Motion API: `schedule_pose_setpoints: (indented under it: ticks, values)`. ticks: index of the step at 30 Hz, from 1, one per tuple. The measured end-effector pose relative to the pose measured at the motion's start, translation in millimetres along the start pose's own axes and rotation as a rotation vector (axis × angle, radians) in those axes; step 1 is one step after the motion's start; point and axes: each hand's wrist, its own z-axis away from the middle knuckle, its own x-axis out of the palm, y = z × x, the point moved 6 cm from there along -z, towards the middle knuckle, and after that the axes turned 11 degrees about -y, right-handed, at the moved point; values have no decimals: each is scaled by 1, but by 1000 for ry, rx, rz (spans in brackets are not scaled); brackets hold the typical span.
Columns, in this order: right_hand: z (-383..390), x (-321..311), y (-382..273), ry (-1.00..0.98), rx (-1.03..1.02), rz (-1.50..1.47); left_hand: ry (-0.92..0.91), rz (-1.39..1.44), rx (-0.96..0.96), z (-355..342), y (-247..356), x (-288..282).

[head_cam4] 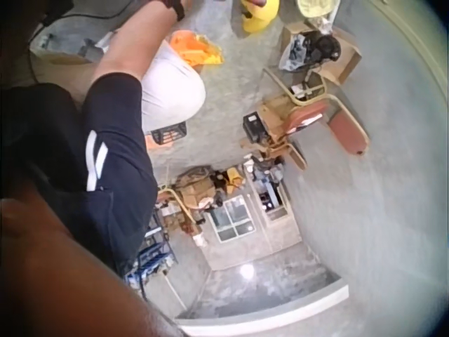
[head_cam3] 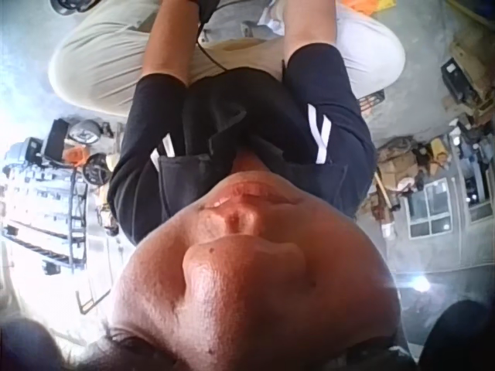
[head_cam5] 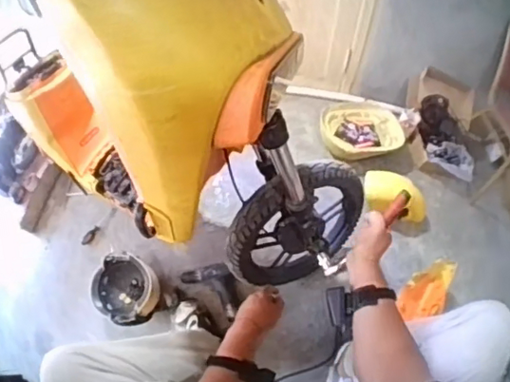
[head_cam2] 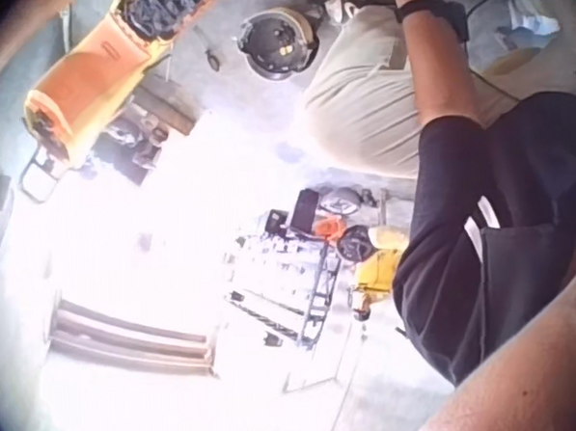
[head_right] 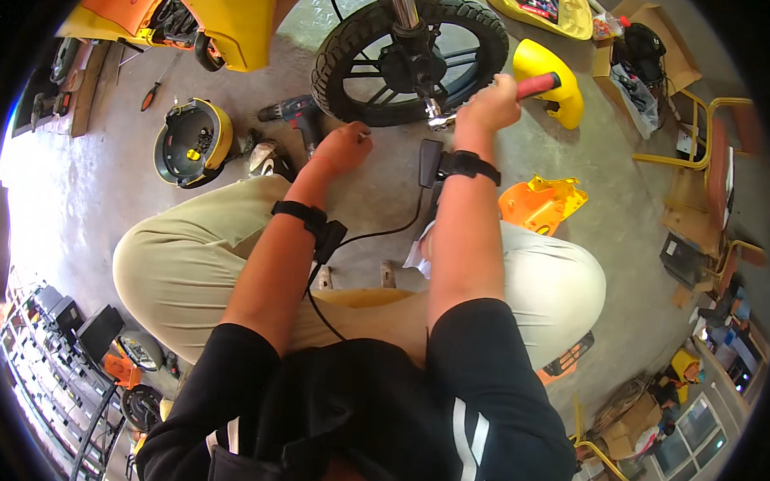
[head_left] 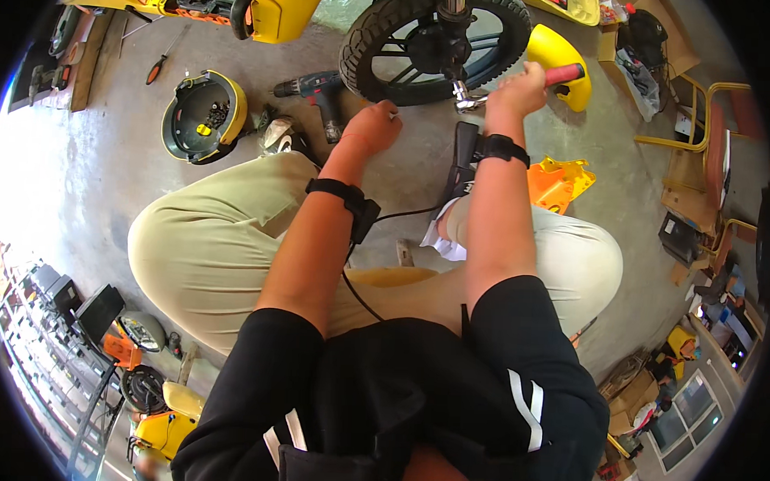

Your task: Repairing a yellow electric scooter using hand tools and a power drill to tighten the wheel and secure body panels.

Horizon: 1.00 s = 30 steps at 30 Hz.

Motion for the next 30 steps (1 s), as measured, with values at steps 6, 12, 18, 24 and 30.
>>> schedule_pose_setpoints:
  ticks: [6, 12, 18, 24, 30]
  values:
    - [-20, -41, 31, 270, 372, -160, 55, -41, 73, -2, 19, -3]
    - [-15, -14, 21, 73, 93, -43, 49, -55, 63, 9, 25, -2]
    - [88, 41, 7, -463, -685, 643, 40, -81, 66, 22, 30, 0]
    - [107, 54, 10, -545, -810, 855, 17, -56, 18, 32, 15, -12]
    - [77, 44, 4, -404, -591, 639, 6, -30, -4, 25, 6, -12]
